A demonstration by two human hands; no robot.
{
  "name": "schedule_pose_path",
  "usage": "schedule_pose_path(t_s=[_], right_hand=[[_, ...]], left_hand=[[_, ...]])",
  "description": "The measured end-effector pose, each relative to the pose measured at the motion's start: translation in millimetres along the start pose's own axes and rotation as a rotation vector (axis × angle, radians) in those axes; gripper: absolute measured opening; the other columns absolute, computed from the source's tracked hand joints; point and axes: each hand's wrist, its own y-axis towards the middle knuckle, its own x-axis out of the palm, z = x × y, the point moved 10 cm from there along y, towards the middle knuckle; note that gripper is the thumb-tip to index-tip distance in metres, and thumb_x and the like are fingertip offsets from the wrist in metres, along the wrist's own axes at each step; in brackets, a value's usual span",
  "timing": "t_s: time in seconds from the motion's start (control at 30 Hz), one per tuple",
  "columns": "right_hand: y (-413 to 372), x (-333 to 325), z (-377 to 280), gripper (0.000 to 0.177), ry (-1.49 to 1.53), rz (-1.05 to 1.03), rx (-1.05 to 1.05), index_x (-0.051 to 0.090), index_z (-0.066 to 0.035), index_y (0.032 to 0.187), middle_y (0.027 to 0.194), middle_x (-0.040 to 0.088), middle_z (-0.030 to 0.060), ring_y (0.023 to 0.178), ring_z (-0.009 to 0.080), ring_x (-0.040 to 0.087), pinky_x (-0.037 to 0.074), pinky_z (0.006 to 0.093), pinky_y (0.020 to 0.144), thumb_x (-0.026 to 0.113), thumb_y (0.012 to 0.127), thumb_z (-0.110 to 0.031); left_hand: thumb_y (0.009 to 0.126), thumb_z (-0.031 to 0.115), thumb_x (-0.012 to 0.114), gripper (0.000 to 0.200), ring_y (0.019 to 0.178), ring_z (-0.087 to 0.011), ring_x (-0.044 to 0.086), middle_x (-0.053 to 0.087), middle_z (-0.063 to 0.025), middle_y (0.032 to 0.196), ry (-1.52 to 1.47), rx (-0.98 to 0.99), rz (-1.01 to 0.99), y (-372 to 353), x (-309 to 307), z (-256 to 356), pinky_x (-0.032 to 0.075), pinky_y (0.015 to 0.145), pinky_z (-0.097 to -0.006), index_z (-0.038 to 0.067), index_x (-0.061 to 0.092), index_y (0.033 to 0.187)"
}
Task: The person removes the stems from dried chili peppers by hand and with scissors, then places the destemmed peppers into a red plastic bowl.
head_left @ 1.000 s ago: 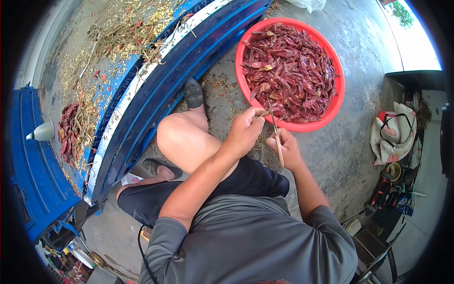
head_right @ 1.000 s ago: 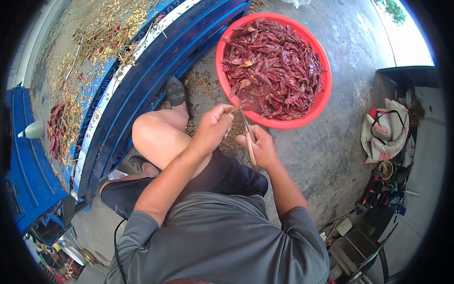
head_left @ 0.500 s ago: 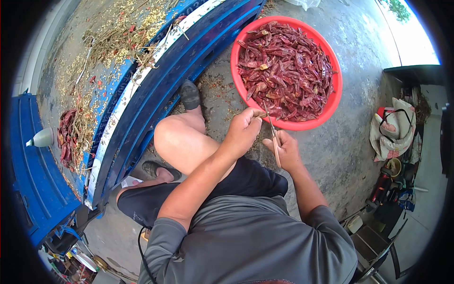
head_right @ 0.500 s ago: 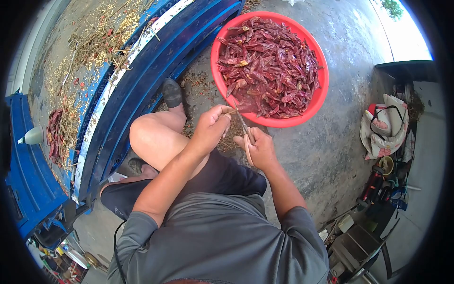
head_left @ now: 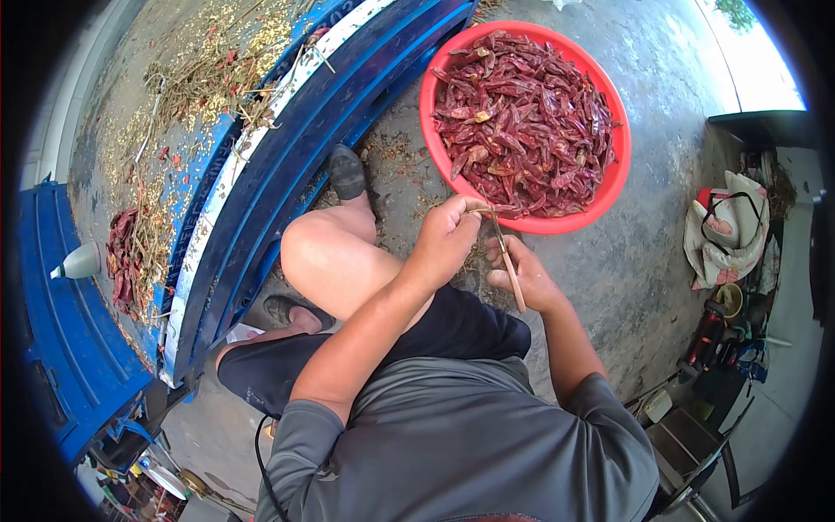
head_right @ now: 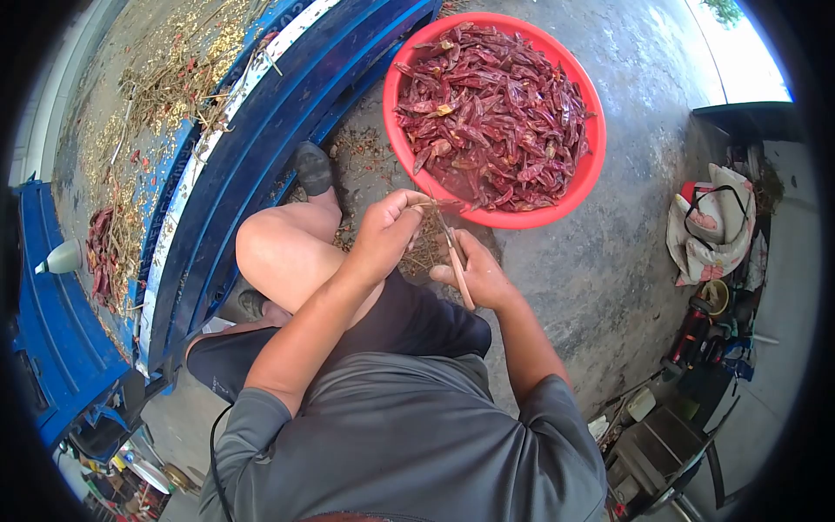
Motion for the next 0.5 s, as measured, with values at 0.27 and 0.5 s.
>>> schedule_pose_path(t_s=[0.27,0.5], right_hand=[[-3.3,-2.4,-4.3,0.083,-0.089,0.042,-0.027,0.051,-0.001,0.130,0.121,0.057,0.0131,0.117,0.0254,0.055,0.042,0.0393,0.102,0.091,0.063,-0.030],[1.4,-13.9,-16.7,0.093,-0.224,0.177,-0.138,0.048,-0.001,0.133,0.120,0.057,0.0091,0.112,0.0222,0.054,0.044,0.0382,0.100,0.092,0.060,-0.038]], left_hand=[[0.099,0.009,0.048,0.021,0.058,-0.0020,0.046,0.054,0.0046,0.071,0.019,0.016,0.000,1.0,-0.2,1.9,0.035,0.052,-0.0201,0.000,0.062,0.112],[0.098,0.008,0.049,0.021,0.059,-0.0015,0.046,0.055,0.0046,0.073,0.045,0.010,-0.009,-1.2,0.9,6.9,0.035,0.053,-0.0203,0.000,0.063,0.112]])
